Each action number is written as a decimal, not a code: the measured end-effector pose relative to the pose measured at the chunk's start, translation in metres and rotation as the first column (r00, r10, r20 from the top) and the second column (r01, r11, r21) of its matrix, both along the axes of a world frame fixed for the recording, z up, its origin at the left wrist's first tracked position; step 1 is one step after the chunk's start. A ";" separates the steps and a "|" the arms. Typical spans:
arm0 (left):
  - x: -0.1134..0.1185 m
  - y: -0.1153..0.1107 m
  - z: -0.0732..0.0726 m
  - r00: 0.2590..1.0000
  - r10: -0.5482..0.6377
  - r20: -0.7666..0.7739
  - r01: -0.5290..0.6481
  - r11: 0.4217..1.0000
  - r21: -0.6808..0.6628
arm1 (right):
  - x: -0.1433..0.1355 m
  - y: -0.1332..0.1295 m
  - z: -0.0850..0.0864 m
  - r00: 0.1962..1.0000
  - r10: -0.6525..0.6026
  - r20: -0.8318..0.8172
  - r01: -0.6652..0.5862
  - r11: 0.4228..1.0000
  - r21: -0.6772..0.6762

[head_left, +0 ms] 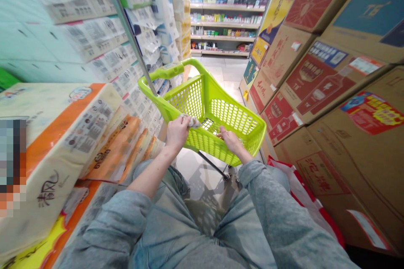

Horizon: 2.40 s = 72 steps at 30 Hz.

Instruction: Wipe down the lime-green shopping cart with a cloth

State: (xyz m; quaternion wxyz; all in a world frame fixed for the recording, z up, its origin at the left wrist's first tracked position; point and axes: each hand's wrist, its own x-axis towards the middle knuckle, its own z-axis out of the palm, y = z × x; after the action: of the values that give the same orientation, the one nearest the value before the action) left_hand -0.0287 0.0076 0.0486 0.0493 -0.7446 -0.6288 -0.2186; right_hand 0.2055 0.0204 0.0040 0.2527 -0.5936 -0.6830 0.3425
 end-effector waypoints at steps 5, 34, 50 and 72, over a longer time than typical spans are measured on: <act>0.012 -0.007 -0.007 0.991 -0.127 -0.045 0.124 0.990 -0.064 | 0.003 0.000 0.000 1.000 0.005 0.027 -0.005 1.000 -0.002; -0.019 0.016 0.033 0.979 0.204 -0.023 -0.202 0.977 0.062 | 0.003 0.005 -0.004 1.000 -0.016 -0.012 0.016 1.000 -0.015; 0.002 0.015 0.039 0.928 0.006 -0.373 -0.041 0.995 -0.088 | 0.002 0.003 -0.001 1.000 -0.014 -0.001 0.014 1.000 -0.012; -0.001 0.021 0.031 0.809 -0.303 -0.504 0.393 0.916 0.081 | 0.002 0.002 -0.002 0.999 -0.026 -0.048 0.025 0.999 -0.021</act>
State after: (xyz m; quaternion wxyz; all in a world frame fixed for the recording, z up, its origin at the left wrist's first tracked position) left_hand -0.0293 0.0283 0.0792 0.2304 -0.8702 -0.4264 -0.0880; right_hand 0.2075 0.0221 0.0018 0.2674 -0.5962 -0.6657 0.3604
